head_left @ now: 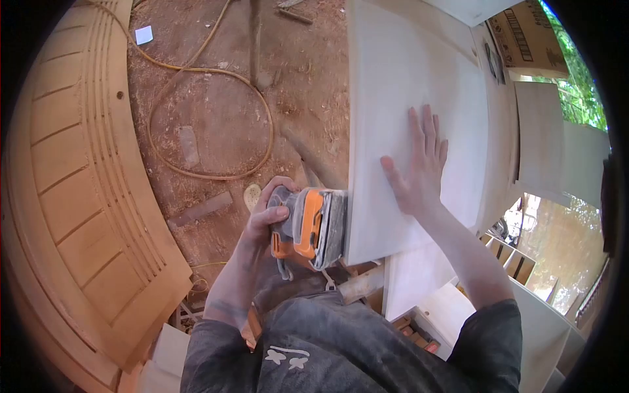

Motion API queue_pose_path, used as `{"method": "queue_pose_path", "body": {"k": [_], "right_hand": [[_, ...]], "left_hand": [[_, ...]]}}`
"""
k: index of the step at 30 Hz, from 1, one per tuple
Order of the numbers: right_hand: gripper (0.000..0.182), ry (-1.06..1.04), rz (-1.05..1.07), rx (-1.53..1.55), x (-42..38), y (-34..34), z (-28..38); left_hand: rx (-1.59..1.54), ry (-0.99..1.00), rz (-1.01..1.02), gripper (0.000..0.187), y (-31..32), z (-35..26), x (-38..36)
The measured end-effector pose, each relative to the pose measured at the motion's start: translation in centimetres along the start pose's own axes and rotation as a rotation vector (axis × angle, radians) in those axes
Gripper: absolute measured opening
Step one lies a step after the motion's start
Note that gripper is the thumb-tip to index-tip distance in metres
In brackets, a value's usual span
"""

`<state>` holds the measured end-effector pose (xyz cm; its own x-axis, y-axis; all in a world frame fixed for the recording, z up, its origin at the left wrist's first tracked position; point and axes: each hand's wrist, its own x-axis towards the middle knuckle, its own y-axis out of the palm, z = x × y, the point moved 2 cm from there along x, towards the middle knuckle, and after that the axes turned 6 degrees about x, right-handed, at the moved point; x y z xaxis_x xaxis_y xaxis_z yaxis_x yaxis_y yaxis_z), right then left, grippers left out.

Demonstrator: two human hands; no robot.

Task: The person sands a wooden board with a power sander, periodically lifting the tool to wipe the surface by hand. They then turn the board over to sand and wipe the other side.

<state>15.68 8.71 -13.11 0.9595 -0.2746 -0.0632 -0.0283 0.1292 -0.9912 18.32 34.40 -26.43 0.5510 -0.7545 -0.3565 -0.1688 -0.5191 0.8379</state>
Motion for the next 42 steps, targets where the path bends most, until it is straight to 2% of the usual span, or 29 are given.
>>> {"method": "queue_pose_path", "body": {"k": [11,15,18,26,32,34,37,42], "right_hand": [[0.099,0.018,0.089,0.083,0.6,-0.9,0.1],[0.1,0.02,0.103,0.1,0.6,-0.9,0.0],[0.1,0.013,0.104,0.102,0.6,-0.8,-0.1],[0.1,0.003,0.093,0.104,0.5,-0.9,-0.2],[0.099,-0.003,0.076,0.084,0.5,-1.1,0.2],[0.098,-0.006,0.06,0.078,0.4,-1.2,0.3],[0.095,-0.014,0.036,0.067,0.3,-1.1,0.5],[0.09,-0.023,-0.025,0.033,0.0,-0.6,0.3]], "left_hand": [[0.073,0.149,0.026,0.055,-1.3,-8.5,13.3],[0.165,0.29,0.052,0.049,-0.3,-12.8,18.9],[0.177,0.312,0.112,0.046,-0.5,-15.1,22.4],[0.21,0.371,0.19,0.04,0.4,-19.2,26.7],[0.18,0.342,0.189,0.043,-0.6,-17.6,24.9],[0.191,0.358,0.113,0.045,-0.1,-16.2,21.9],[0.199,0.327,0.165,0.047,-0.2,-13.6,17.8],[0.133,0.267,0.112,0.05,-0.7,-6.9,9.8]]}}
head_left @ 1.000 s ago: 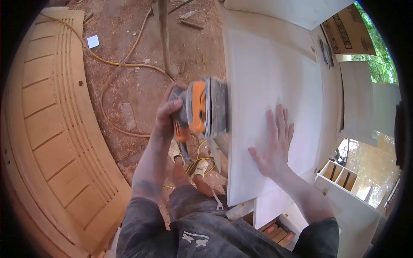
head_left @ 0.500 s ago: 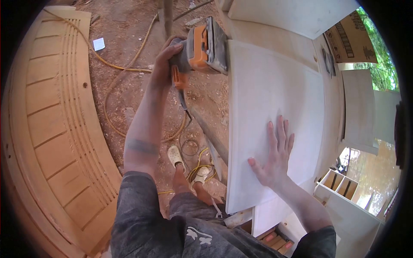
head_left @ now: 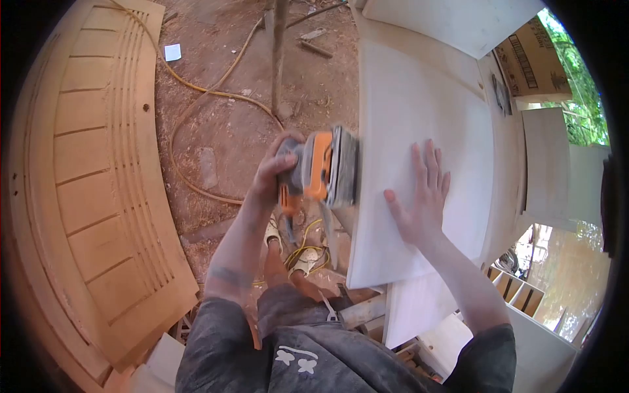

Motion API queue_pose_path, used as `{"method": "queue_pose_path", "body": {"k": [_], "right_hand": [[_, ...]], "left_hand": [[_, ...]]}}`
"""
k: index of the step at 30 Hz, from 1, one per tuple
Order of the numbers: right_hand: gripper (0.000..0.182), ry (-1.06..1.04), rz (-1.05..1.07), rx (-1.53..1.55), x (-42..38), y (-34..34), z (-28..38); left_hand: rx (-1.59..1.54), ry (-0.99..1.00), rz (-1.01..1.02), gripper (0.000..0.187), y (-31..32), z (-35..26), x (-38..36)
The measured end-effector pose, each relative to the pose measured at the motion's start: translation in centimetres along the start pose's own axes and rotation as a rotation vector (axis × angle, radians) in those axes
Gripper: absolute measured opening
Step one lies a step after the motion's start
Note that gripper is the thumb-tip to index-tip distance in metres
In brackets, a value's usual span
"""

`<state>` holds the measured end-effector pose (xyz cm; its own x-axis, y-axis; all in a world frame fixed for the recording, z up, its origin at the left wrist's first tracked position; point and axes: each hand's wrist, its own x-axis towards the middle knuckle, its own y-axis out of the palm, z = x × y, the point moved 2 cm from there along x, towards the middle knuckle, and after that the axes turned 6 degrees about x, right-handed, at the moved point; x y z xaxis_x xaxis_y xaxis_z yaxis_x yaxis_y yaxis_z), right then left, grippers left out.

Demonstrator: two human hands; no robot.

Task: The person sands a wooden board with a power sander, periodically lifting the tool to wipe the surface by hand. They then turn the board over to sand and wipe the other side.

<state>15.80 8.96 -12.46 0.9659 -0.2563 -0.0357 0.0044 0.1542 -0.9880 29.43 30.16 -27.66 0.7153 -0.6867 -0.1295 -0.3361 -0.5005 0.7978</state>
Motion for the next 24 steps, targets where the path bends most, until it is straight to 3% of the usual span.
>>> {"method": "queue_pose_path", "body": {"k": [9,12,15,18,21,24], "right_hand": [[0.077,0.0,-0.122,0.003,-0.7,1.1,-0.2],[0.071,-0.155,-0.164,0.058,-1.0,0.6,0.1],[0.052,-0.492,-0.121,0.112,-1.0,0.7,2.0],[0.034,-0.785,0.133,0.118,-0.2,0.8,4.9],[0.028,-0.859,0.28,0.023,1.4,-0.7,6.5],[0.02,-0.873,0.264,0.113,2.1,0.6,6.8]], "left_hand": [[0.048,-0.145,-0.096,0.058,3.0,4.2,-17.3],[0.116,-0.152,-0.137,0.058,3.8,4.6,-21.9],[0.197,-0.146,-0.137,0.058,4.5,4.3,-26.0],[0.006,-0.123,-0.281,0.055,5.1,4.4,-30.4],[-0.11,-0.007,-0.395,0.052,5.5,3.5,-34.2],[-0.074,0.106,-0.498,0.056,4.4,2.6,-37.8]]}}
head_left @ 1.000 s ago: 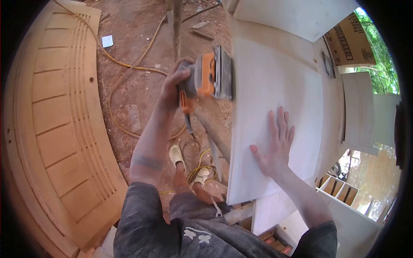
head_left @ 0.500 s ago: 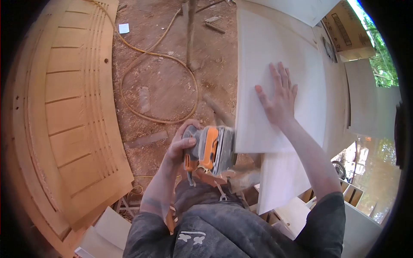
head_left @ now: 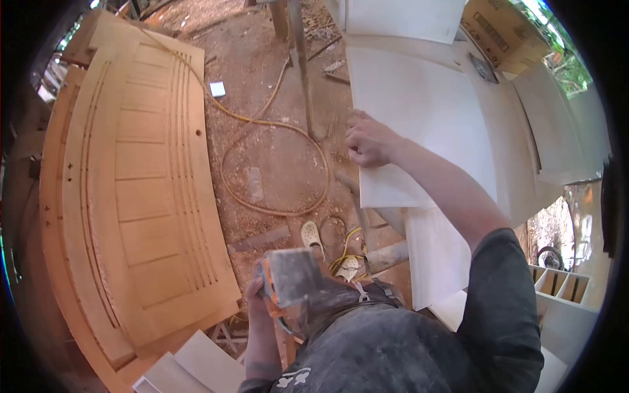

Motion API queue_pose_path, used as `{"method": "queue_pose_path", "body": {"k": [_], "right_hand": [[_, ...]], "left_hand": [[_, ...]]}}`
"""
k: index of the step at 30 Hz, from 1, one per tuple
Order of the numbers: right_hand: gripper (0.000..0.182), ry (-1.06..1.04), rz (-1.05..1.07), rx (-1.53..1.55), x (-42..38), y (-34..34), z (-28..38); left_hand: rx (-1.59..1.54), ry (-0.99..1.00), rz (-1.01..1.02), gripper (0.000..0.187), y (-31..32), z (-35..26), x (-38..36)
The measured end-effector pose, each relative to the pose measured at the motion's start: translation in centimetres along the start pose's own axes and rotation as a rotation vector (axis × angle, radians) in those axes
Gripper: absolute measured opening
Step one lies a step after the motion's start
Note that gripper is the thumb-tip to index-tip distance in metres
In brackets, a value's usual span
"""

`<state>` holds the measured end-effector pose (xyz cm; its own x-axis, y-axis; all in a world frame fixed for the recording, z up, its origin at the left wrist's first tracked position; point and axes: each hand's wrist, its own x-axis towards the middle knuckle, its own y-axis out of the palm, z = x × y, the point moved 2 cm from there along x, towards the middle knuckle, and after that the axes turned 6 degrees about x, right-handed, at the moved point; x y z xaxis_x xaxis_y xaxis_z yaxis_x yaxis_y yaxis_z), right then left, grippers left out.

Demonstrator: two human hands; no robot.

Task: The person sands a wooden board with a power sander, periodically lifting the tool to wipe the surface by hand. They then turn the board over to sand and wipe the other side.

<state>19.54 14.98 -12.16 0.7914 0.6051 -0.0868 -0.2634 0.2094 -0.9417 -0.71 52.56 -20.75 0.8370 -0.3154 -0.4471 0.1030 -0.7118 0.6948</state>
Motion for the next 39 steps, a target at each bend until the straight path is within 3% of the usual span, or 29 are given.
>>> {"method": "queue_pose_path", "body": {"k": [3,5,7,9,12,16,20,23,26,32,35,36,38,39], "right_hand": [[0.011,-0.026,-0.04,0.02,-1.0,0.6,1.4],[0.008,-0.161,-0.143,0.049,-3.2,1.8,3.9],[0.009,-0.178,0.184,0.04,-6.1,3.1,6.2],[0.011,-0.348,0.222,0.166,-10.1,4.1,8.3],[0.022,-0.319,0.064,0.402,-13.2,2.4,9.5],[0.041,0.183,-0.385,0.102,-8.4,-2.0,4.2],[0.037,0.359,-0.626,-0.009,-0.3,-2.4,-4.0],[0.035,0.663,-0.027,0.062,4.3,-2.5,-6.4],[0.038,0.738,-0.062,0.148,4.9,-2.9,-5.6],[0.032,0.656,-0.014,0.164,5.6,-2.9,-4.6],[0.03,0.413,0.082,0.217,6.2,-0.9,-0.6],[0.028,0.342,0.134,0.192,6.3,-0.2,1.3],[0.025,0.187,0.238,0.153,6.2,1.3,5.0],[0.024,0.195,0.181,0.168,5.9,1.7,5.4]], "left_hand": [[0.074,0.108,-0.106,0.062,-2.4,-2.2,-1.9],[0.102,0.191,-0.206,0.064,-3.3,-3.2,-2.9],[0.083,0.255,-0.293,0.063,-5.3,-3.7,-3.4],[0.081,0.296,-0.306,0.061,-7.9,-3.8,-3.4],[0.092,0.288,-0.28,0.059,-8.1,-4.3,-3.4],[0.098,0.178,-0.303,0.06,-5.7,-4.6,-2.0],[0.036,0.113,-0.208,0.065,-1.6,-5.1,0.9],[0.057,0.119,-0.13,0.066,-1.5,-5.8,2.1],[0.025,0.108,-0.093,0.067,-3.2,-6.2,2.5],[0.012,0.096,-0.266,0.061,-7.2,-7.2,3.5],[0.018,0.111,-0.354,0.056,-7.3,-7.9,4.2],[0.072,0.082,-0.32,0.066,-6.4,-8.7,4.4],[0.104,0.137,-0.359,0.063,-3.8,-9.5,4.6],[0.125,0.163,-0.384,0.061,-3.3,-9.5,4.5]]}}
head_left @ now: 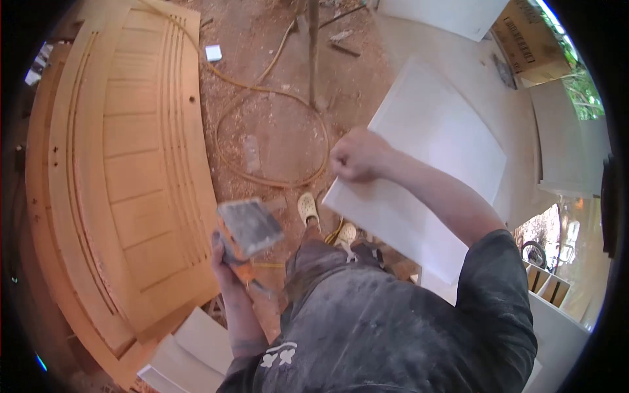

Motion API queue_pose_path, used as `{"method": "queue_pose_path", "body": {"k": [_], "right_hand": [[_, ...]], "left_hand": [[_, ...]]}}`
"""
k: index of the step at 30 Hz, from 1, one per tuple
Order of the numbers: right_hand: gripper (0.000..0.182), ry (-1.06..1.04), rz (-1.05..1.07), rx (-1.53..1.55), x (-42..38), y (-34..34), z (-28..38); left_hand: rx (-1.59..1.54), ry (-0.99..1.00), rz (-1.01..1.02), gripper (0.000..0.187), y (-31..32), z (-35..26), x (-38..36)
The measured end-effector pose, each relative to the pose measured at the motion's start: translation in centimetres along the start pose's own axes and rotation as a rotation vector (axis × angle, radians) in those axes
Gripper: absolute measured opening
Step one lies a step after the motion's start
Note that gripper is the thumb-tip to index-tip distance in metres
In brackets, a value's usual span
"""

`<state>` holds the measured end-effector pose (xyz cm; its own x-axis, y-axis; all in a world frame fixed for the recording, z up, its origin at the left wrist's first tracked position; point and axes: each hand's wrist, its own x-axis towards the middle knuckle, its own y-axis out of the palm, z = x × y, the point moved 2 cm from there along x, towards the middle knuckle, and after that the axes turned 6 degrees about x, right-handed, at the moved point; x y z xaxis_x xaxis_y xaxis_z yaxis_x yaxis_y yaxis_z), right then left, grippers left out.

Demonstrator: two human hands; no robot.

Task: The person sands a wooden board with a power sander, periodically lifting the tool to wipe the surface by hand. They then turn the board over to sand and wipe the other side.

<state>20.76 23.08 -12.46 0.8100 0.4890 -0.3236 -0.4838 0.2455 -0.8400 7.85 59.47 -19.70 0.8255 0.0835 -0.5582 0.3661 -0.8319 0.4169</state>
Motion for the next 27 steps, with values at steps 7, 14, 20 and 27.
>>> {"method": "queue_pose_path", "body": {"k": [7,14,20,27], "right_hand": [[0.024,-0.022,-0.351,0.01,-1.0,1.5,0.5],[0.025,0.123,-0.339,-0.03,-1.0,1.0,1.3],[0.026,0.128,-0.332,-0.034,-0.9,1.0,1.3],[0.028,0.112,-0.338,-0.024,-0.7,1.8,0.6]], "left_hand": [[0.211,0.246,0.13,0.05,3.3,3.3,-1.7],[0.306,0.294,0.234,0.046,7.2,4.6,-2.5],[0.343,0.307,0.244,0.047,8.7,4.1,-2.1],[0.501,0.277,0.356,0.05,10.1,0.6,2.5]]}}
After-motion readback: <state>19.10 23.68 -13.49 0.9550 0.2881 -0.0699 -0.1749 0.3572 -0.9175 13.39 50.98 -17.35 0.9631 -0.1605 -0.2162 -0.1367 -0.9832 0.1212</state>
